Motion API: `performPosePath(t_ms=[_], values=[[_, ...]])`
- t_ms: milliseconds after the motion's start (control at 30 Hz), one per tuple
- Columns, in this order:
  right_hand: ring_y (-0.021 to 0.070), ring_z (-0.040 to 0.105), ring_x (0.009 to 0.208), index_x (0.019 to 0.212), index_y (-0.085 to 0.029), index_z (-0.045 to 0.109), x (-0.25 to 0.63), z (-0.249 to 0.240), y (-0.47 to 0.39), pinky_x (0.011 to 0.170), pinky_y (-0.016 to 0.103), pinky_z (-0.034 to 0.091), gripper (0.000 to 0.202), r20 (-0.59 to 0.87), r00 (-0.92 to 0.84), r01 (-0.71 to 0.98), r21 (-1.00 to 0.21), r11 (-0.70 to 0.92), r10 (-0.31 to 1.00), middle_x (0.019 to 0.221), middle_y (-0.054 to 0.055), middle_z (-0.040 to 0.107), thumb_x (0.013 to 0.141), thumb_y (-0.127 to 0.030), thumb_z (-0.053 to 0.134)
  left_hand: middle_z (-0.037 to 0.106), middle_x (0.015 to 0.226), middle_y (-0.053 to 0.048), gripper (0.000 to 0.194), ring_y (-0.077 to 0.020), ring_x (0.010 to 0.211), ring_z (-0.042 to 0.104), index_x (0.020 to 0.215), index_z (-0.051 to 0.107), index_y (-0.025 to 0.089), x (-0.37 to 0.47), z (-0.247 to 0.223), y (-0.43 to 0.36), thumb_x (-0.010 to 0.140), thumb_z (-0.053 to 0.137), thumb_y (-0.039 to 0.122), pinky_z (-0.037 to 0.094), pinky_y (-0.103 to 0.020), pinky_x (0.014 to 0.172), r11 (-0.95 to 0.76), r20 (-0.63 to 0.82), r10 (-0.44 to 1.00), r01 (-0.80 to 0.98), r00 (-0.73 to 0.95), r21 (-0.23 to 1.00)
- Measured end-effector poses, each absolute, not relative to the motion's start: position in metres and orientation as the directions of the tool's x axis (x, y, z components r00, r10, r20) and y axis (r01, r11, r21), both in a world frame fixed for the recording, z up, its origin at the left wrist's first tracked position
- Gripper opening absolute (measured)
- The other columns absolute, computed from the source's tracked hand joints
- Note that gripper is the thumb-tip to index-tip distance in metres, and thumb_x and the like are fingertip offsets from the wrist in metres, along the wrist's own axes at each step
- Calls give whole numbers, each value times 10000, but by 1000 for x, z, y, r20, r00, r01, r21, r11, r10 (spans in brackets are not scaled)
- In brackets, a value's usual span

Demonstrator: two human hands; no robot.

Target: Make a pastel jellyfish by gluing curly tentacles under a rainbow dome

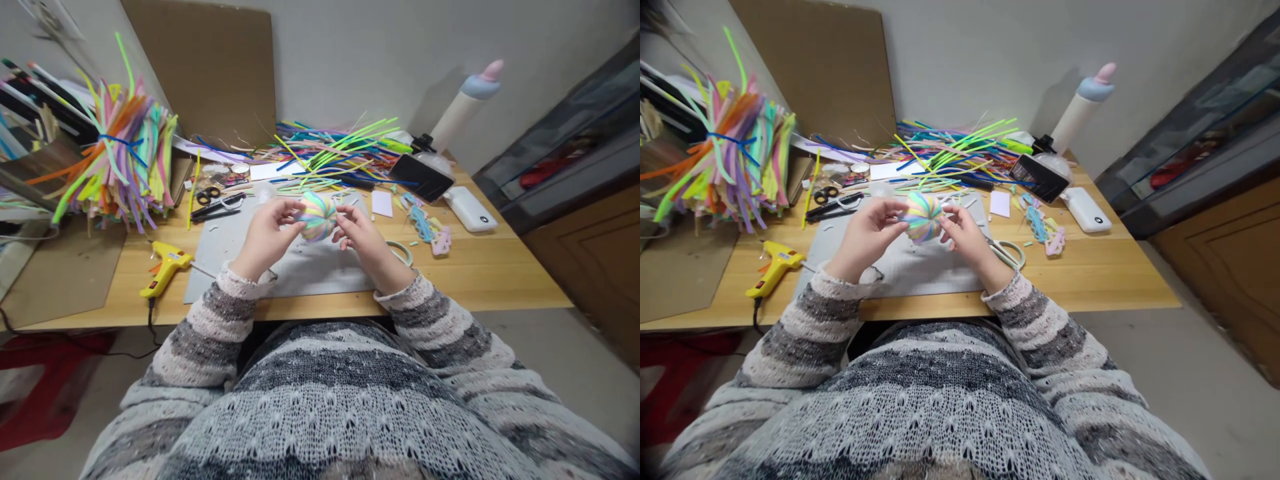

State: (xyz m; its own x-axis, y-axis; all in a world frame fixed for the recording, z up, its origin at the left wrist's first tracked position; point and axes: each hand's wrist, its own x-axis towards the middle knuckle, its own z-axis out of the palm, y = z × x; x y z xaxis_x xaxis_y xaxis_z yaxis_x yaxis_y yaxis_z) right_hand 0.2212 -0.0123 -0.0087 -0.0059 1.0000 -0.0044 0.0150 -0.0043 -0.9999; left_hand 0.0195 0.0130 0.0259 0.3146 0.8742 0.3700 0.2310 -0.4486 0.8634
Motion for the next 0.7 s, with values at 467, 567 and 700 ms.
performPosePath(t_ms=[467, 567, 700], values=[[234, 633, 1062, 1279, -250, 443, 231, -45, 5, 929, 395, 528, 747, -60, -283, -100, -991, -92, 957, 1324, 91, 540, 662, -495, 786, 695, 1017, -95, 195, -206, 941, 620, 1025, 631, 156, -1, -19, 21, 951, 453, 125, 531, -367, 809, -932, 485, 324, 362, 812, 16], [274, 576, 1171, 1325, -228, 437, 230, -51, 3, 991, 460, 486, 675, 28, -274, 150, -986, 72, 961, 1339, 120, 535, 763, -487, 705, 693, 1020, -101, 151, -207, 935, 616, 958, 620, 138, -4, -21, 20, 955, 469, 150, 544, -368, 811, -939, 436, 315, 343, 843, 14], [295, 510, 1257, 1352, -205, 446, 234, -50, -1, 1086, 534, 383, 636, 143, -311, 405, -874, 267, 940, 1354, 156, 536, 807, -428, 685, 687, 970, -85, 161, -194, 907, 611, 896, 610, 152, -10, -22, 20, 952, 460, 134, 548, -368, 810, -938, 370, 346, 325, 862, 120]])
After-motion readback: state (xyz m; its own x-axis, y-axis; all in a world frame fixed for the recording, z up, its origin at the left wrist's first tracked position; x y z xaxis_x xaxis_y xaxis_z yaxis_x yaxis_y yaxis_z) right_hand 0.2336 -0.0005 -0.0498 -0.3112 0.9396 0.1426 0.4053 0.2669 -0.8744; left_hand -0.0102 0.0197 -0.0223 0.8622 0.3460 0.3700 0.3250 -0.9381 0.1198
